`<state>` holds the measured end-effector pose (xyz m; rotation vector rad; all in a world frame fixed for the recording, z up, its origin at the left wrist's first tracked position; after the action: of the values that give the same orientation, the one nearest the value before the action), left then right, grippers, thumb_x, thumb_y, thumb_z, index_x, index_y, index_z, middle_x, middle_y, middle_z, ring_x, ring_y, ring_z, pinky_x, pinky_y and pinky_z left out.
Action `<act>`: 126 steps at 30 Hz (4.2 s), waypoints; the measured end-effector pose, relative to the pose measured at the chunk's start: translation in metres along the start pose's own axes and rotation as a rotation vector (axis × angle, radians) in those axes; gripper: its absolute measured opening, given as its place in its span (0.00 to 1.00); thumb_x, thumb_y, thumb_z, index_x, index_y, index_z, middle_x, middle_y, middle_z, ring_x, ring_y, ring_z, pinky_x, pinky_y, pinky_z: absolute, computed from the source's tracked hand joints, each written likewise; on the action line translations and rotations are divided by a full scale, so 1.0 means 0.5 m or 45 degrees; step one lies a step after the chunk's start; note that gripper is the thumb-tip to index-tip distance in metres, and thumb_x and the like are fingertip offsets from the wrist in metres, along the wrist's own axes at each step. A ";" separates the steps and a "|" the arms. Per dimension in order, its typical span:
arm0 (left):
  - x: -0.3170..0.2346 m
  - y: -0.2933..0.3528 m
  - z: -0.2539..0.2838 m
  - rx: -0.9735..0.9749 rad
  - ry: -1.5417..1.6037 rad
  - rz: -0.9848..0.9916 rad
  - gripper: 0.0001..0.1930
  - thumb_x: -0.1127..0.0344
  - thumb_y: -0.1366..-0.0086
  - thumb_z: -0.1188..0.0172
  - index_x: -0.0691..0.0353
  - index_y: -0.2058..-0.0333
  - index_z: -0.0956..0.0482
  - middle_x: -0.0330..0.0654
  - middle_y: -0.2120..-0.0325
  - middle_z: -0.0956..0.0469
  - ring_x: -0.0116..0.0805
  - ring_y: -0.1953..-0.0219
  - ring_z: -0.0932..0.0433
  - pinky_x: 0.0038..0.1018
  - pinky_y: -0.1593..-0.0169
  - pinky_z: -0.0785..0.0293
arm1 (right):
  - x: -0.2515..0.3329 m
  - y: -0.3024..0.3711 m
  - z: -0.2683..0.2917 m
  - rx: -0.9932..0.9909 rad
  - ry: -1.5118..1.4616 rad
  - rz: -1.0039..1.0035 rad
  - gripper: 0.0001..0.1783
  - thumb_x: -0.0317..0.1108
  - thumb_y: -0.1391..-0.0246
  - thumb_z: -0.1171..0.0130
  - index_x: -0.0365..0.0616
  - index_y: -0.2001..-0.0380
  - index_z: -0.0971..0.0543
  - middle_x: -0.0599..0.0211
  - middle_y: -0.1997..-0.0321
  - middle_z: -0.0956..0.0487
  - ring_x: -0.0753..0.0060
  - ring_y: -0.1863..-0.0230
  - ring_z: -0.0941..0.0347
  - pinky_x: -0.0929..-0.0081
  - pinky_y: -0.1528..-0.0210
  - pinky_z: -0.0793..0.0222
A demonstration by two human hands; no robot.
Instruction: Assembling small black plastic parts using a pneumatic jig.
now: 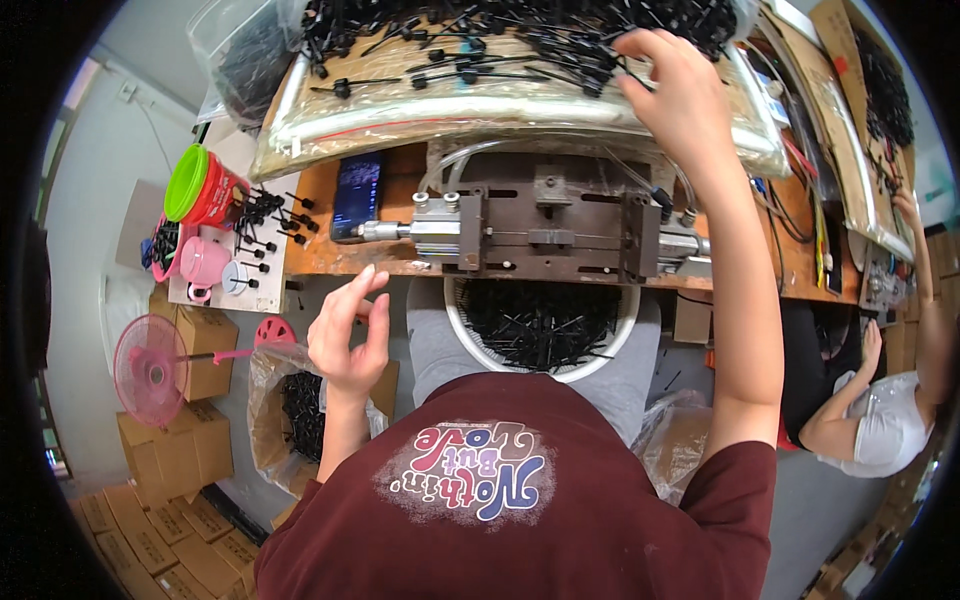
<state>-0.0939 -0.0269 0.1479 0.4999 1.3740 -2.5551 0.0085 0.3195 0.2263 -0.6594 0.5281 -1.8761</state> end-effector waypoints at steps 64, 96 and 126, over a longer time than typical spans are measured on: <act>-0.117 -0.018 -0.130 0.382 0.541 -0.197 0.28 0.48 0.33 0.47 0.62 0.43 0.25 0.43 0.61 0.17 0.34 0.71 0.20 0.27 0.71 0.28 | -0.006 -0.068 -0.099 0.154 -0.103 0.180 0.09 0.28 0.53 0.35 0.35 0.68 0.17 0.53 0.65 0.24 0.50 0.62 0.25 0.63 0.57 0.28; -0.108 -0.078 -0.192 0.357 0.487 -0.216 0.18 0.70 0.55 0.28 0.63 0.62 0.15 0.45 0.55 0.19 0.42 0.58 0.19 0.32 0.57 0.22 | 0.109 0.319 -0.047 0.511 -2.064 -1.217 0.10 0.30 0.40 0.38 0.34 0.60 0.21 0.61 0.73 0.19 0.75 0.72 0.19 0.84 0.69 0.23; -0.095 -0.002 -0.281 0.487 -0.112 -0.160 0.13 0.67 0.53 0.29 0.61 0.67 0.17 0.41 0.53 0.18 0.32 0.72 0.20 0.25 0.64 0.25 | 0.116 0.399 0.057 -0.017 -1.546 -1.254 0.12 0.20 0.46 0.37 0.32 0.58 0.23 0.58 0.64 0.18 0.80 0.77 0.27 0.83 0.75 0.33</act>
<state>-0.0221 0.0918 0.0951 0.3619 0.9145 -2.9180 0.1456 0.1898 0.1346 -2.0908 -0.7035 -1.8272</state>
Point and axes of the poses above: each hand's wrist, its own y-axis away from the middle knuckle, its own z-axis out of the back of the hand, x = y × z, the point moved 4 cm from there along -y, towards the middle knuckle
